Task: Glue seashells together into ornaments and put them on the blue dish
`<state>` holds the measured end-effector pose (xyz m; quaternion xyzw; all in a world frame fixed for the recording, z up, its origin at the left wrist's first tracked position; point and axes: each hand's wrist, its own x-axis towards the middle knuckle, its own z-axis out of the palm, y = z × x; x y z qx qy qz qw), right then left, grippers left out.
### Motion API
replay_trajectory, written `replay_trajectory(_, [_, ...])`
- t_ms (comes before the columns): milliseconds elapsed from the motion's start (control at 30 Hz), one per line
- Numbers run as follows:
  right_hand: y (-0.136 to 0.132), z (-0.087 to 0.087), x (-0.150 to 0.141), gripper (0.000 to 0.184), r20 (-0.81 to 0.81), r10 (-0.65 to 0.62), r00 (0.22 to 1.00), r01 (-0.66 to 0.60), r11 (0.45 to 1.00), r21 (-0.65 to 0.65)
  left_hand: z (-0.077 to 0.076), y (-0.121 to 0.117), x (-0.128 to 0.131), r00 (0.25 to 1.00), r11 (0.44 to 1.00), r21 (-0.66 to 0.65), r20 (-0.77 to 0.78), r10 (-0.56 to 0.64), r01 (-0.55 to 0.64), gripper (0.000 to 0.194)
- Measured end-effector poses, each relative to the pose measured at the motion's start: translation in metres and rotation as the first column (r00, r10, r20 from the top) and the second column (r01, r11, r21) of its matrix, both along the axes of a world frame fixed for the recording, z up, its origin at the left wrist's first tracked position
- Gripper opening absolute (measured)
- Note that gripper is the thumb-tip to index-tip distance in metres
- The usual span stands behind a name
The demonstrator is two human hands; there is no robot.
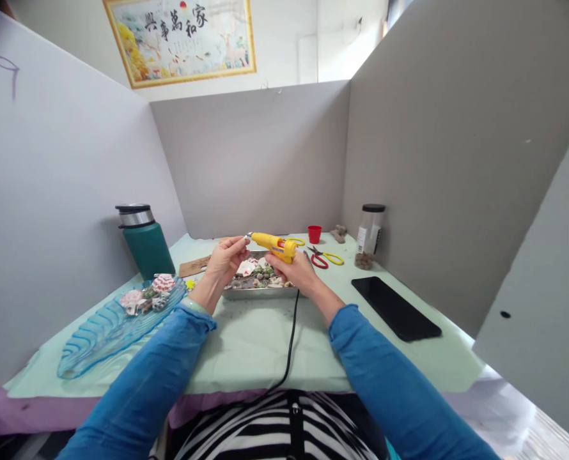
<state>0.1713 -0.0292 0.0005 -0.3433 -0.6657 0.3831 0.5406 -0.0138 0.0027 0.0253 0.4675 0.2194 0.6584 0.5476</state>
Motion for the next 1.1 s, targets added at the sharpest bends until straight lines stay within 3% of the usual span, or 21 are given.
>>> replay_trajectory(367, [0.0000, 0.0006, -0.0002, 0.041, -0.010, -0.019, 1.000, 0.019, 1.000, -0.011, 0.0001, -0.0002, 0.0003, 1.000, 1.000, 0.003, 0.010, -0.005, 0.005, 0.030])
replay_trajectory(700, [-0.0006, -0.0003, -0.0006, 0.036, 0.034, 0.051, 0.998, -0.052, 0.998, 0.029, -0.0003, 0.0004, 0.0002, 1.000, 1.000, 0.005, 0.014, -0.008, 0.008, 0.028])
replay_trajectory(967, [-0.0008, 0.0004, 0.0001, 0.044, 0.014, -0.040, 0.999, 0.040, 0.999, -0.011, 0.0008, -0.0021, 0.0004, 1.000, 1.000, 0.000, 0.011, 0.004, -0.004, 0.030])
replay_trajectory(1100, [-0.0020, 0.0013, 0.0000, 0.041, 0.024, -0.010, 1.000, 0.010, 1.000, 0.001, 0.0001, -0.0010, -0.0004, 1.000, 1.000, 0.004, 0.016, -0.005, 0.005, 0.029])
